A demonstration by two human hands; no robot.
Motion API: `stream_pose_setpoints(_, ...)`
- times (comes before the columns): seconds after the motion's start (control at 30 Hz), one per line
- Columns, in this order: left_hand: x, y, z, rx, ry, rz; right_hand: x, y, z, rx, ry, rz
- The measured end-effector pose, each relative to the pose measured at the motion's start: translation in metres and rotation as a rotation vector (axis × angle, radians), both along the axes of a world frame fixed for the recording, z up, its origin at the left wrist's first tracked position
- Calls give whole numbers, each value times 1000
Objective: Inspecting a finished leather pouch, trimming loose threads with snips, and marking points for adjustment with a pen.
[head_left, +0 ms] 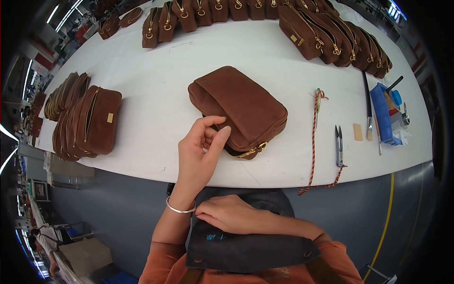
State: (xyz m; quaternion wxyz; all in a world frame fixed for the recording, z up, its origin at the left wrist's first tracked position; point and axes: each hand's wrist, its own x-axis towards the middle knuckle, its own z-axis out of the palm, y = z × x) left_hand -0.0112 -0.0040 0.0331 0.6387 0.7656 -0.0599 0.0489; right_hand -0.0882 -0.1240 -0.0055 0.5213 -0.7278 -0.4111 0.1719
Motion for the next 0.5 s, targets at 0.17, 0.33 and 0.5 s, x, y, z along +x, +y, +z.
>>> stream_pose_setpoints(0.17, 8, -4, 2, 23, 75, -67, 2, -19, 8, 52, 46, -114)
stream_pose_setpoints(0.33, -9, 15, -7, -201, 20, -28, 14, -48, 28, 144, 50, -280)
stream_pose_setpoints(0.5, -12, -21, -4, -22, -234, 193, 29, -67, 32, 357, 138, -776)
